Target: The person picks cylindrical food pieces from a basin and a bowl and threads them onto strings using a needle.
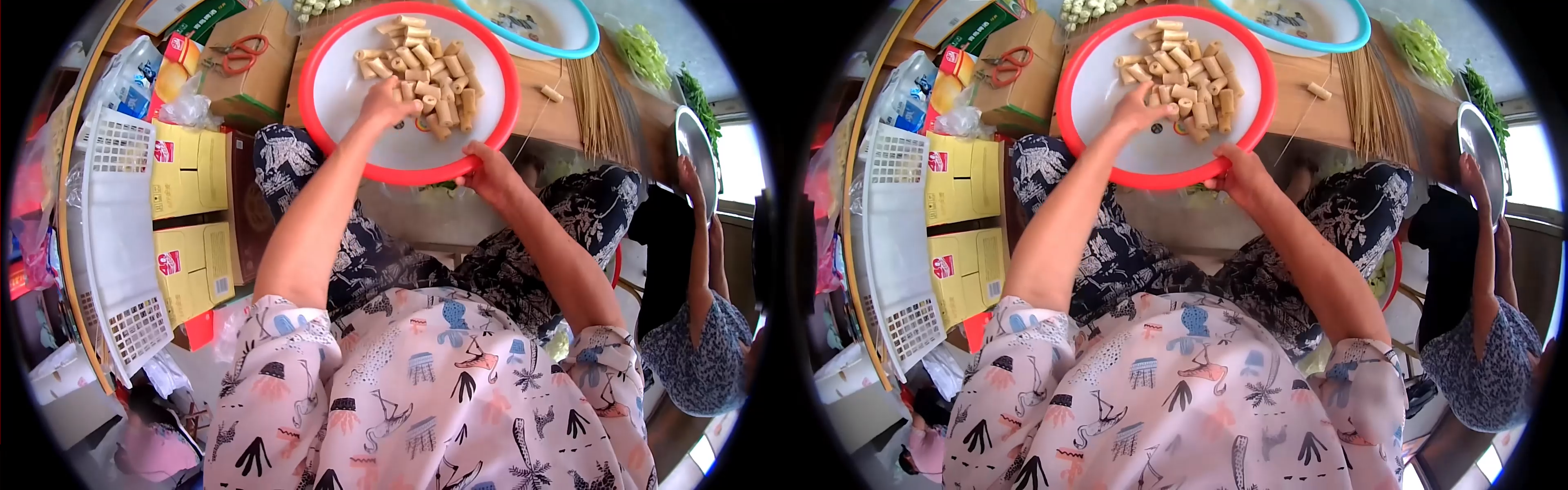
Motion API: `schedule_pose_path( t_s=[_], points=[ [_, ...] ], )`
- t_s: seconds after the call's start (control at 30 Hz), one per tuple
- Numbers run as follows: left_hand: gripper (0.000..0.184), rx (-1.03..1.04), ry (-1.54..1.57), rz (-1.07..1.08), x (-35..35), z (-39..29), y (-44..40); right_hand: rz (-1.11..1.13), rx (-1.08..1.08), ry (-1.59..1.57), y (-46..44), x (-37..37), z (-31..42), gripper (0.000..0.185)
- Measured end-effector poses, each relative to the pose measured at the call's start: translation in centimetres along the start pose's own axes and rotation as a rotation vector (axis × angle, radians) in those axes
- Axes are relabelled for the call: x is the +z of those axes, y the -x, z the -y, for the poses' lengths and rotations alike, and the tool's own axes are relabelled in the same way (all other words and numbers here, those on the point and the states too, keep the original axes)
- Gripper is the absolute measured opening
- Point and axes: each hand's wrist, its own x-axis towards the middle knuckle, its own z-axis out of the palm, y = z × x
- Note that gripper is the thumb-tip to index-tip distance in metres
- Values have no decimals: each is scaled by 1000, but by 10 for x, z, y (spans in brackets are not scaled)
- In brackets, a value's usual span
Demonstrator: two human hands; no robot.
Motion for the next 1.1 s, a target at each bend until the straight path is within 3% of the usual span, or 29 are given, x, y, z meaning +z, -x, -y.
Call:
schedule_pose_path(
  t_s=[0.07,0.2,0.27,0.3,0.7,1.1],
  points=[
    [83,-22,23,-6,-14,19,-10,3,0,8,-4,0,-1,29],
    [90,-83,65,14,-35,12,3,0,-55,-35,-2,3,-7,26],
    [94,100,-84,-182,-29,17,5,36,-49,-17,-1,3,-4,24],
    [98,84,-52,-104,-31,13,7,35,-44,-19,1,5,-3,24],
    [87,-38,86,-46,-31,25,2,53,-111,64,-6,1,-3,26],
    [90,63,37,-98,-24,27,10,54,-119,42,-1,6,4,27]
  ],
)
